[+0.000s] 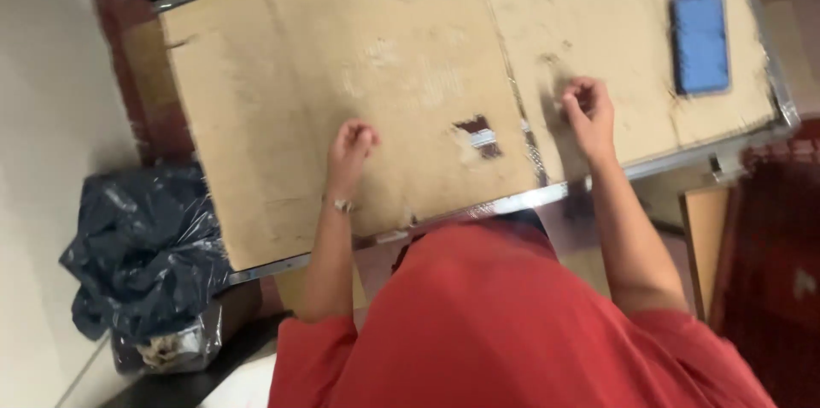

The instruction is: Folding and stacking plastic bags on a workbench

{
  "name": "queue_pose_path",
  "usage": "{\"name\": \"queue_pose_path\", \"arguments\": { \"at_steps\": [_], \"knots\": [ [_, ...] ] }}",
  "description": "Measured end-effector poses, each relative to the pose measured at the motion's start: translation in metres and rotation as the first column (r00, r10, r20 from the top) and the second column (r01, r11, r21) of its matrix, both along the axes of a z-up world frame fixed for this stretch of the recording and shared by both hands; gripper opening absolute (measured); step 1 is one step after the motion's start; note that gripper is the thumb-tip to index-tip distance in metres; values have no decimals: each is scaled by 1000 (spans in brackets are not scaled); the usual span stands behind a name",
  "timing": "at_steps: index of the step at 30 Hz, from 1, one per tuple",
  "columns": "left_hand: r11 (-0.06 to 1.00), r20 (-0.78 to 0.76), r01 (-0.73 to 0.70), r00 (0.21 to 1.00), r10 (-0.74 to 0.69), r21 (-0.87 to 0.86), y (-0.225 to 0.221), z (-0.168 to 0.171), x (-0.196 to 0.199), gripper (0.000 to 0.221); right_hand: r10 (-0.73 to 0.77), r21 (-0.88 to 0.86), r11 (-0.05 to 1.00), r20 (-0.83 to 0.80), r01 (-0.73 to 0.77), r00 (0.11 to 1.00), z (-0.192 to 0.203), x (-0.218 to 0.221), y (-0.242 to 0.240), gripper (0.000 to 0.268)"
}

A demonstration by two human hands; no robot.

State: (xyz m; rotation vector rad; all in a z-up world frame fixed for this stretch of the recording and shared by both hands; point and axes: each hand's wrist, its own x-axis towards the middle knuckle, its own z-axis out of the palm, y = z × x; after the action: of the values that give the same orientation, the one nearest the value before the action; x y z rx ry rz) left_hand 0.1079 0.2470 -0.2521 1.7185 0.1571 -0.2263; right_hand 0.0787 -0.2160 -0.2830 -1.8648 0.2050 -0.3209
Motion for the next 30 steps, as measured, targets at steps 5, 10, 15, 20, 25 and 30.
{"name": "queue_pose_path", "arguments": {
  "at_steps": [5,10,15,20,25,30],
  "knots": [
    [876,-125,-315,949,289,-365,38,-50,134,35,32,599,801,-70,16,997,12,103,84,35],
    [660,-214,-421,902,374,-622,36,-73,251,68,120,885,457,-160,89,980,-26,248,92,47],
    [494,-217,-383,907,360,-781,38,-60,331,85,188,973,231,-35,-9,982,-31,388,86,85],
    [322,-300,-443,863,407,-837,54,-74,346,69,96,985,168,-46,30,994,0,405,105,102],
    [114,-492,-799,468,734,-591,42,-6,259,59,-54,856,272,-443,440,895,44,297,118,48],
    [186,-602,-890,424,677,-417,49,43,104,63,295,750,603,-525,271,798,11,81,160,29]
  ]
}}
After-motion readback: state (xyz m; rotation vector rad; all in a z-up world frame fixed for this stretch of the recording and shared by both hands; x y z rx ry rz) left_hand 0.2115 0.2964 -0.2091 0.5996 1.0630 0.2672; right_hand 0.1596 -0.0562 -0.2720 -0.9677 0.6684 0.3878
